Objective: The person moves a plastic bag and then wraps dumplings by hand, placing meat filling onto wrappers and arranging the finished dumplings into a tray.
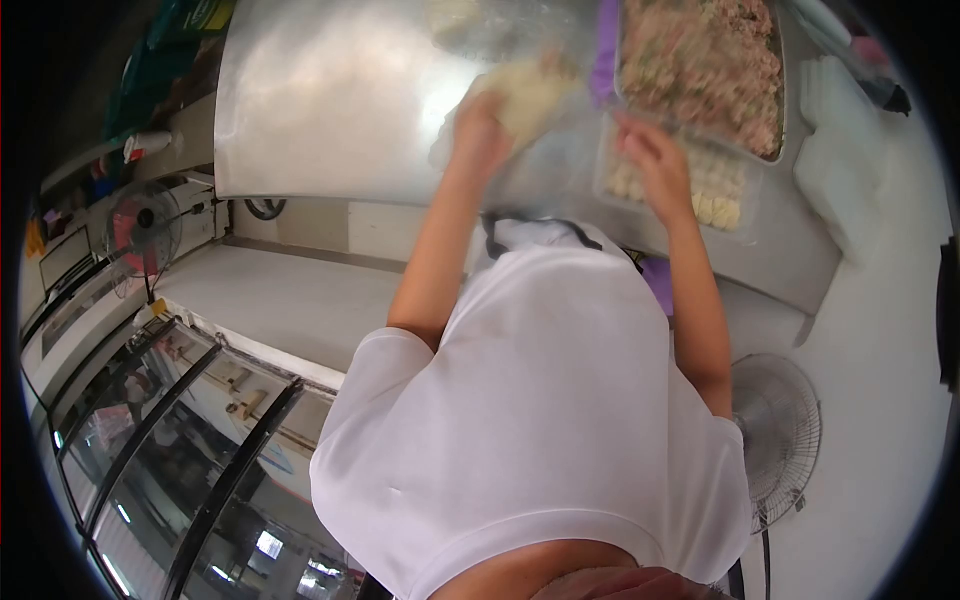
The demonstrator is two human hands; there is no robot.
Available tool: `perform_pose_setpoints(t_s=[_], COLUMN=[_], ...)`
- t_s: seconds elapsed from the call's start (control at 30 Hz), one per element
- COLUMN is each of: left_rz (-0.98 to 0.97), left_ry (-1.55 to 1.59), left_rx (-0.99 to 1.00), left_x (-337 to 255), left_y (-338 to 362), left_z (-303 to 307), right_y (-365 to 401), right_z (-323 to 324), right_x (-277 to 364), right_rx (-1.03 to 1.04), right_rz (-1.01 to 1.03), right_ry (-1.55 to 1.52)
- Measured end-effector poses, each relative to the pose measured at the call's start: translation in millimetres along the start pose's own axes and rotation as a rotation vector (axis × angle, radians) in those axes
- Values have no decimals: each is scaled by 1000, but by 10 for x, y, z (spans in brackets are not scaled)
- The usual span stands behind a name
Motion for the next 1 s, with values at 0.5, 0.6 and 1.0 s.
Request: perform_pose_setpoints(t_s=[0.5, 0.6, 1.0], left_rz=[162, 116, 78], left_ry=[241, 282, 163], left_rx=[147, 5, 351], left_x=[333, 333, 27], left_y=[-126, -186, 244], left_z=[-645, -500, -989], right_y=[371, 422, 413], right_z=[-6, 146, 126], right_x=[478, 555, 733], right_rx=[-336, -299, -254], right_rz=[436, 455, 469], right_ry=[1005, 1065, 941])
Point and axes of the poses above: each hand's wrist, its own y-axis away from the middle knuckle, its own z-axis out of the back of the hand, x = y × z, the point moved 7 cm from there along -y, towards the middle knuckle
